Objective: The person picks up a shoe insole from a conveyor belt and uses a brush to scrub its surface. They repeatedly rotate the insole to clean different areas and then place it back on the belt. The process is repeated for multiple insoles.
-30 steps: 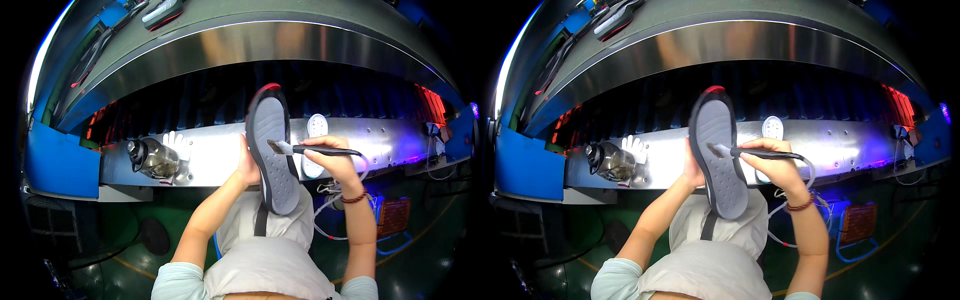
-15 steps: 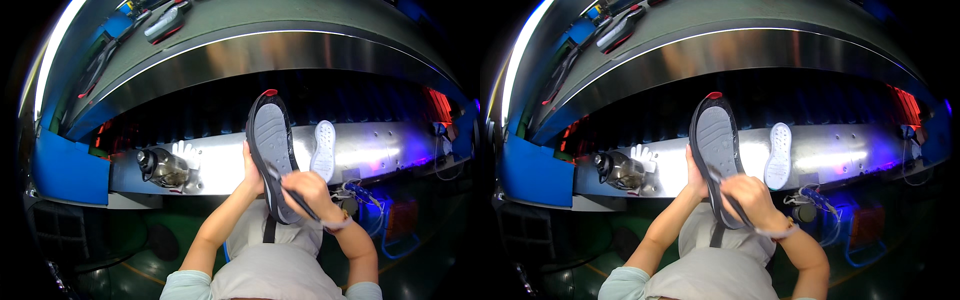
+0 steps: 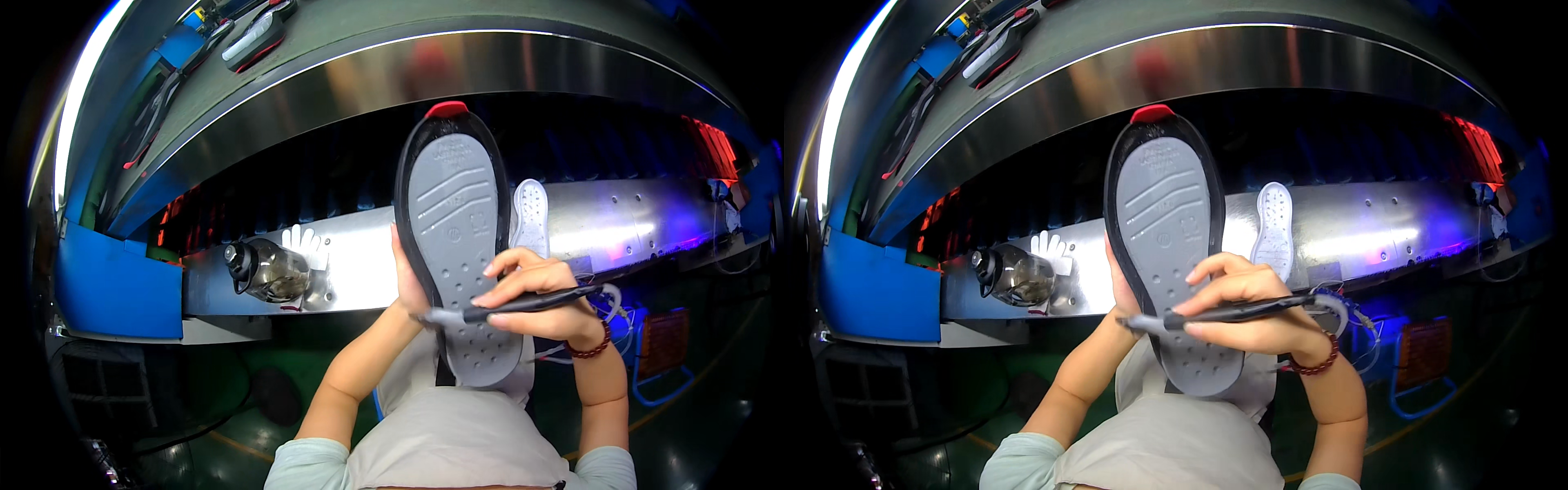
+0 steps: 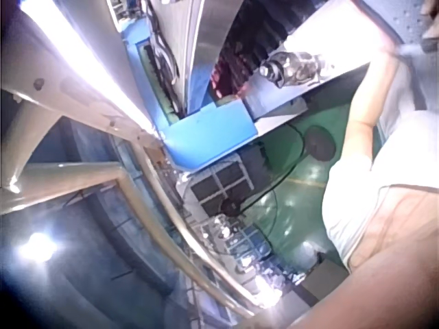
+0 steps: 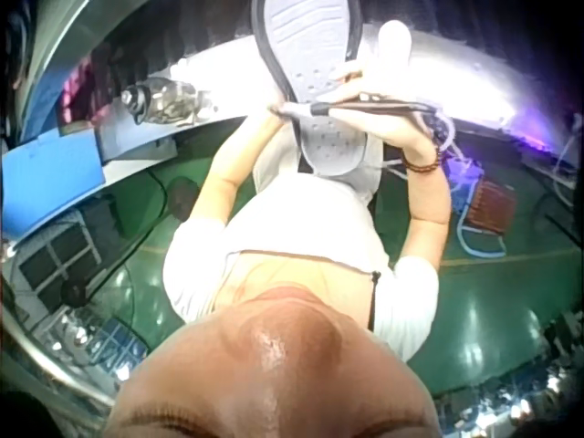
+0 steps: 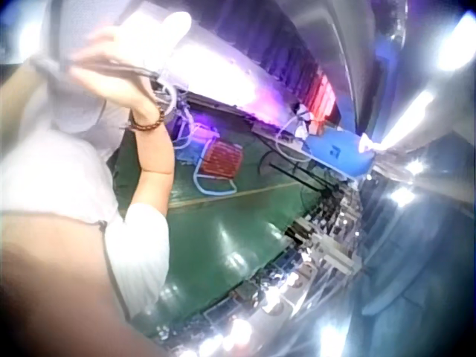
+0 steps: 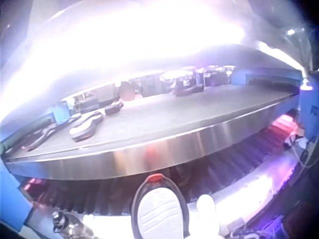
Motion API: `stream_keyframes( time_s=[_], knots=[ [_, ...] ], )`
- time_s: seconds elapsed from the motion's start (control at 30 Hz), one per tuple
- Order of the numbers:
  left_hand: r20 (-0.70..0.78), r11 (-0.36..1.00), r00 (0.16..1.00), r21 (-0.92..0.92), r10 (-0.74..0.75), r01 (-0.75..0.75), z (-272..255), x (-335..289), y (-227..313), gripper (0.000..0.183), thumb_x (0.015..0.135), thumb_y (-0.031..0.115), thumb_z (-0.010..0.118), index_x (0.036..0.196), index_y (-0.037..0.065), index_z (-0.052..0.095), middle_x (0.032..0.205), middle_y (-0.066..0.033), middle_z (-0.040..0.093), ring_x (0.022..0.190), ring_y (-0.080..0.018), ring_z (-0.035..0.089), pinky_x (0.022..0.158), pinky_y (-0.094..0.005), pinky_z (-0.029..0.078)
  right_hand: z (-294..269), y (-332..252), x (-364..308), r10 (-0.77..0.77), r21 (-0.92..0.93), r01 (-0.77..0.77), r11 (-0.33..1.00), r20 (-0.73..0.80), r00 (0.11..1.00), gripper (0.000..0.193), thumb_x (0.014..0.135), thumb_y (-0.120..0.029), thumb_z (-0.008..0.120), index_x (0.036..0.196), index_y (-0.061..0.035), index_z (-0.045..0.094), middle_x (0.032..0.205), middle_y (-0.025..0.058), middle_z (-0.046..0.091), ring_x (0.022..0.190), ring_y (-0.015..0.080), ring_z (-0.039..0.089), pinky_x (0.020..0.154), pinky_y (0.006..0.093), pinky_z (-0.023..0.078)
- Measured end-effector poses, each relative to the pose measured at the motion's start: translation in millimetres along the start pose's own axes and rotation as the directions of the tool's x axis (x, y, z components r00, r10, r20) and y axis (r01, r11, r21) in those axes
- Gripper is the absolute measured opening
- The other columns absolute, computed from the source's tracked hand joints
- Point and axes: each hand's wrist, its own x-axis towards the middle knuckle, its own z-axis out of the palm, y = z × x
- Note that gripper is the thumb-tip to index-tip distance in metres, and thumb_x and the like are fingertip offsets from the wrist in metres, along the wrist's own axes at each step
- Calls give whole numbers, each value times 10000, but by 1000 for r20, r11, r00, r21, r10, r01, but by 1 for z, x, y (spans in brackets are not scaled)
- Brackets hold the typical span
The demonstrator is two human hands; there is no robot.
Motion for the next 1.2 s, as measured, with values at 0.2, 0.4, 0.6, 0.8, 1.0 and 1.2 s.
stream_keyframes(
  time_s=[0.2, 0.4, 0.6, 0.8, 1.0, 1.2],
  knots=[
    [-83, 980, 979, 83, 187, -180, -5, 14, 9, 889, 710, 738, 146, 1266, 60, 295, 1166, -198, 418, 996, -317, 484, 838, -409, 414, -1, 3, -2, 19, -13, -21, 1000, -140, 990, 218, 622, 9, 661, 836, -29, 645, 870, 88, 623, 771, 139, 535, 712, 238, 422],
    [79, 939, 937, -64, 341, -337, 9, 17, 26, 922, 693, 742, 252, 1275, 27, 256, 1177, -291, 369, 1032, -398, 428, 885, -465, 351, -7, 2, -16, 49, 116, -26, 993, -202, 978, 205, 633, 25, 649, 832, -24, 635, 861, 102, 622, 758, 152, 561, 695, 245, 443],
    [292, 911, 864, -186, 410, -369, 5, 17, 40, 920, 696, 724, 310, 1308, 49, 184, 1236, -302, 284, 1097, -422, 350, 922, -484, 306, -6, -4, -21, -96, -54, 99, 994, 55, 994, 190, 623, -29, 686, 805, -66, 645, 886, 43, 639, 749, 128, 548, 738, 244, 368],
    [266, 903, 863, -141, 429, -406, 9, 20, 48, 893, 705, 697, 354, 1308, 60, 190, 1239, -296, 277, 1095, -414, 350, 913, -495, 318, -4, 5, -25, 45, 51, -38, 998, -151, 988, 173, 640, 6, 658, 806, -40, 641, 855, 79, 636, 808, 154, 562, 732, 260, 414],
    [318, 908, 851, -185, 417, -376, 11, 17, 56, 908, 692, 726, 306, 1301, 59, 209, 1208, -316, 309, 1060, -437, 386, 888, -519, 338, -15, 5, -30, -24, 271, 14, 963, 35, 999, 210, 587, -7, 703, 790, -31, 658, 830, 77, 646, 758, 136, 530, 711, 235, 396],
    [286, 884, 851, -300, 441, -357, 13, 23, 49, 917, 689, 738, 287, 1298, 56, 218, 1202, -324, 318, 1051, -451, 393, 889, -518, 338, -1, 0, -15, 50, 129, -8, 992, -326, 944, 225, 601, 20, 668, 821, -22, 650, 806, 72, 636, 689, 117, 518, 651, 215, 416]
  ],
)
